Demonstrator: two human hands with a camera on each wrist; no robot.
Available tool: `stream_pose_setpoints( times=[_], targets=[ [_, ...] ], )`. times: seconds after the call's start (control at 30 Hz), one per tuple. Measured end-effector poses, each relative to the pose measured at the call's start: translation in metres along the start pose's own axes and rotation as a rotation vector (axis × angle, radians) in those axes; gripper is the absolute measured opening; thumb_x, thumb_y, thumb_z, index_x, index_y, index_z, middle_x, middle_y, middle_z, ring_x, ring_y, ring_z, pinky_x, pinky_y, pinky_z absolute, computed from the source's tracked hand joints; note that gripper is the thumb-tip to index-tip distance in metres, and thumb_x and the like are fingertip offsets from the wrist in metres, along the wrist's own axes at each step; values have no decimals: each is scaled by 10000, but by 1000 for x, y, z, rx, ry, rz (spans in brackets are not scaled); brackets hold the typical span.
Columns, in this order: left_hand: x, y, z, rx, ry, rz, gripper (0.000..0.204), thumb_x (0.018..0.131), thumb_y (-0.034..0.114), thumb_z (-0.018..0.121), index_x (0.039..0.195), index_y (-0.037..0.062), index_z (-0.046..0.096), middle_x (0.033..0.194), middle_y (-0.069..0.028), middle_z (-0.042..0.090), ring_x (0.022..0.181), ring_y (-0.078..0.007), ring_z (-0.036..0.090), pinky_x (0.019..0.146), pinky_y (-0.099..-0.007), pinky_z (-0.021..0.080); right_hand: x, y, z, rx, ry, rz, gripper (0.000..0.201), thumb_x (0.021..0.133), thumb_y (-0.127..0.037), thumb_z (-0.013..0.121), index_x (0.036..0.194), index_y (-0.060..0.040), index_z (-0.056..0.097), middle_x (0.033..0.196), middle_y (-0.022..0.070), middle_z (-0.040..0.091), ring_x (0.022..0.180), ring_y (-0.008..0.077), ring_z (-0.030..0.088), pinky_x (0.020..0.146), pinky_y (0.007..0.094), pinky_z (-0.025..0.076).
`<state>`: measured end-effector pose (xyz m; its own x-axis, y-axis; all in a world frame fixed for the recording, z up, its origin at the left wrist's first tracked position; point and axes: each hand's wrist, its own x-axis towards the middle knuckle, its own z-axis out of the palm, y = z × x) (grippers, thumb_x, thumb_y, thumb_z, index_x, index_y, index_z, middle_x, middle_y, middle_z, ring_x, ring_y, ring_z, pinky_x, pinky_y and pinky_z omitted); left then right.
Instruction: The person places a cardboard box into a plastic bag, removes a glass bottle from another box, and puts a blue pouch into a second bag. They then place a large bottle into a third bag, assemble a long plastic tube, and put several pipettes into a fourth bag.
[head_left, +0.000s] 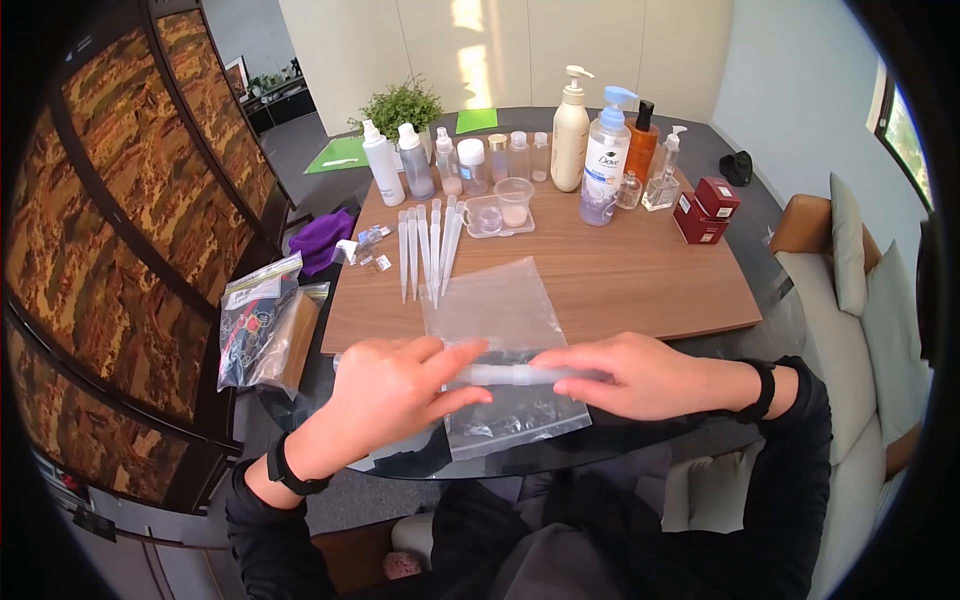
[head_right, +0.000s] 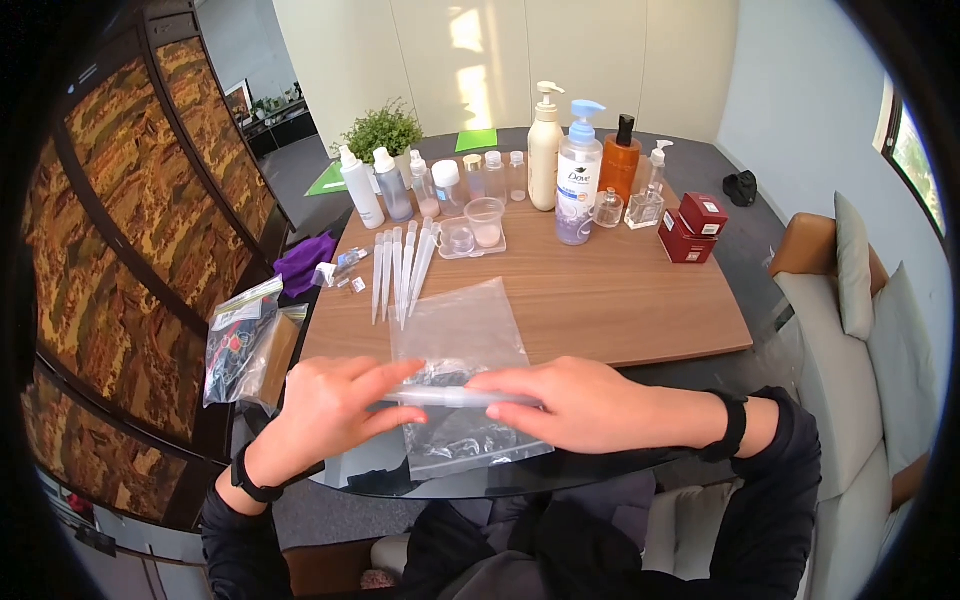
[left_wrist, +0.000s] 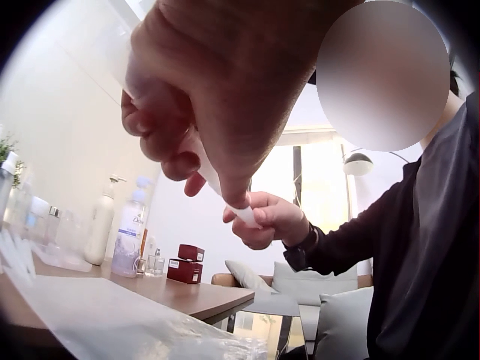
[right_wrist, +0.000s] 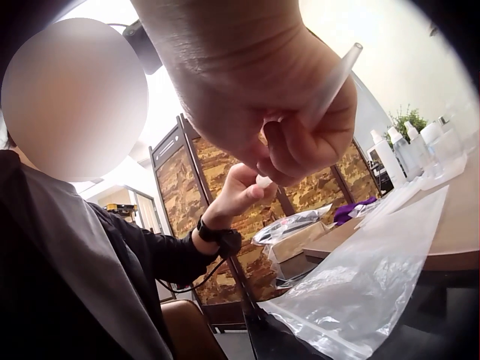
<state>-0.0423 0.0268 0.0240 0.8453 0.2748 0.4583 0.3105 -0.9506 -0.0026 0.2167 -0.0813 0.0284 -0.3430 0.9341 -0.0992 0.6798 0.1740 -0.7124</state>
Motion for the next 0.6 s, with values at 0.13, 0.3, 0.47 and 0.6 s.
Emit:
stream_pose_setpoints(
  times=[0.13, 0.3, 0.47, 0.6],
  targets=[
    [-8, -21, 0, -153, 32, -76, 279, 816, 228, 700, 1040, 79, 627, 751, -81, 576, 709, -303, 616, 625, -401, 492, -11, 20, -11, 27, 49, 33, 357, 976, -314, 531, 1277, -129, 584, 821, 115, 678, 732, 247, 656, 698, 340, 492],
    [-36, -54, -8, -102, -46, -159, 243, 780, 70, 683, 1015, 63, 619, 912, -107, 598, 872, -323, 591, 752, -398, 476, -26, 49, -27, 241, 188, 151, 319, 997, -245, 523, 1248, -55, 576, 872, 6, 644, 710, 92, 565, 673, 267, 474],
    [-47, -72, -8, -61, -11, -156, 238, 734, 32, 702, 960, 94, 665, 963, -85, 590, 969, -302, 572, 836, -425, 459, -9, 61, -36, 665, 157, 353, 304, 990, -232, 527, 1240, -61, 525, 750, -14, 549, 572, 36, 447, 495, 202, 368],
    [-35, -77, 1, 112, 138, 22, 257, 631, 18, 736, 868, 110, 699, 958, -73, 580, 1011, -294, 568, 869, -431, 461, 39, 63, -27, 841, 91, 399, 313, 964, -253, 569, 1210, -68, 511, 837, 36, 631, 606, 66, 539, 522, 200, 419]
  ],
)
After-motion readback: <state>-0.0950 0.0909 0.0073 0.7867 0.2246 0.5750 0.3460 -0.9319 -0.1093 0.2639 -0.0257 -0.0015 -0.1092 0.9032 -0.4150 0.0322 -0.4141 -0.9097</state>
